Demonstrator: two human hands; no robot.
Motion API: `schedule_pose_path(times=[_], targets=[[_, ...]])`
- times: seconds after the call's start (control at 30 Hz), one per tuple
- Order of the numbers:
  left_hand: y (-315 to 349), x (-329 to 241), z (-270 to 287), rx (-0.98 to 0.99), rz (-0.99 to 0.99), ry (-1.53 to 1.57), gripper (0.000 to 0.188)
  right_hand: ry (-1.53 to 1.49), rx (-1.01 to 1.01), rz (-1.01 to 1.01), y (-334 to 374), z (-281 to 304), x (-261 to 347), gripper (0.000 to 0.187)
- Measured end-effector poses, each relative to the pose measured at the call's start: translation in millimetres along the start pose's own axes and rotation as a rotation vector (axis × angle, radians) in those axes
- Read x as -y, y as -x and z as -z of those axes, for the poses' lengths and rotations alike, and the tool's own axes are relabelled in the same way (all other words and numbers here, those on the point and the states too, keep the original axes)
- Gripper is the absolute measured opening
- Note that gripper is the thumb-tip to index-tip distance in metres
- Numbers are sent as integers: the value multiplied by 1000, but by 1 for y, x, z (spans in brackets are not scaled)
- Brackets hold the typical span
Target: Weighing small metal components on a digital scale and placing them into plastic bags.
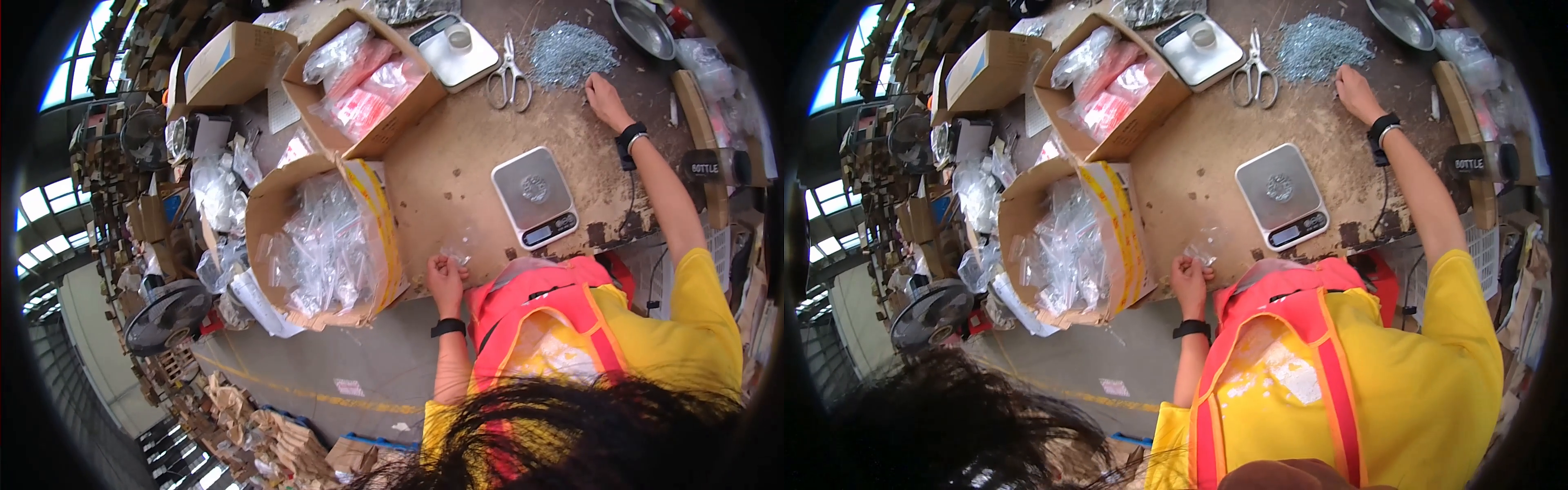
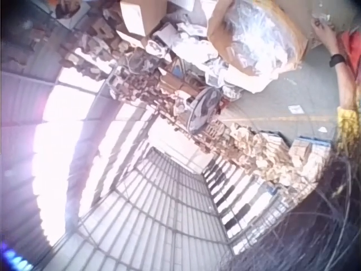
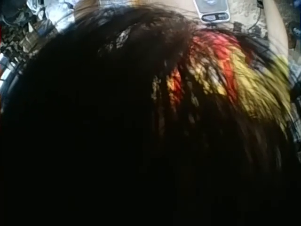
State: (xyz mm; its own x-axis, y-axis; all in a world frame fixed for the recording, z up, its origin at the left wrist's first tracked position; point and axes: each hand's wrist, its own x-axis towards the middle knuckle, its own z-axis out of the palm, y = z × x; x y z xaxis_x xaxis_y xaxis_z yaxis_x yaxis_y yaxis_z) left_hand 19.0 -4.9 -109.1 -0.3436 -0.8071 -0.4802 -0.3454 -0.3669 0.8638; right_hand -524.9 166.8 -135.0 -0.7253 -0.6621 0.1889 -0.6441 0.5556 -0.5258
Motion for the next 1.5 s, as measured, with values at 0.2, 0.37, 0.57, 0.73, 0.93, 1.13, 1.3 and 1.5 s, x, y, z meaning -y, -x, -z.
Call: schedule_pose_path(times=[0.2, 0.37, 0.57, 0.73, 0.93, 1.13, 1.3, 1.5], targets=[[0, 1, 8, 16, -2, -9, 11, -87, 75, -214, 7, 21, 19, 13], [-1, 3, 6, 13, -1, -21, 12, 11, 100, -124, 6, 16, 36, 10], [-1, 0, 4, 5, 22, -32, 11, 121, 92, -44, 12, 8, 36, 9], [0, -2, 7, 15, 5, -37, 12, 115, 121, -42, 7, 7, 31, 10], [-1, 2, 6, 1, 20, -11, 13, 361, 233, -70, -11, 8, 30, 14], [3, 0, 6, 8, 69, 18, 13, -102, 376, -99, 12, 46, 106, 11], [-2, 0, 8, 9, 1, -5, 12, -441, 536, 24, 82, 46, 213, 10], [-2, 3, 4, 9, -10, 12, 12, -293, 577, 169, 119, 40, 231, 33]])
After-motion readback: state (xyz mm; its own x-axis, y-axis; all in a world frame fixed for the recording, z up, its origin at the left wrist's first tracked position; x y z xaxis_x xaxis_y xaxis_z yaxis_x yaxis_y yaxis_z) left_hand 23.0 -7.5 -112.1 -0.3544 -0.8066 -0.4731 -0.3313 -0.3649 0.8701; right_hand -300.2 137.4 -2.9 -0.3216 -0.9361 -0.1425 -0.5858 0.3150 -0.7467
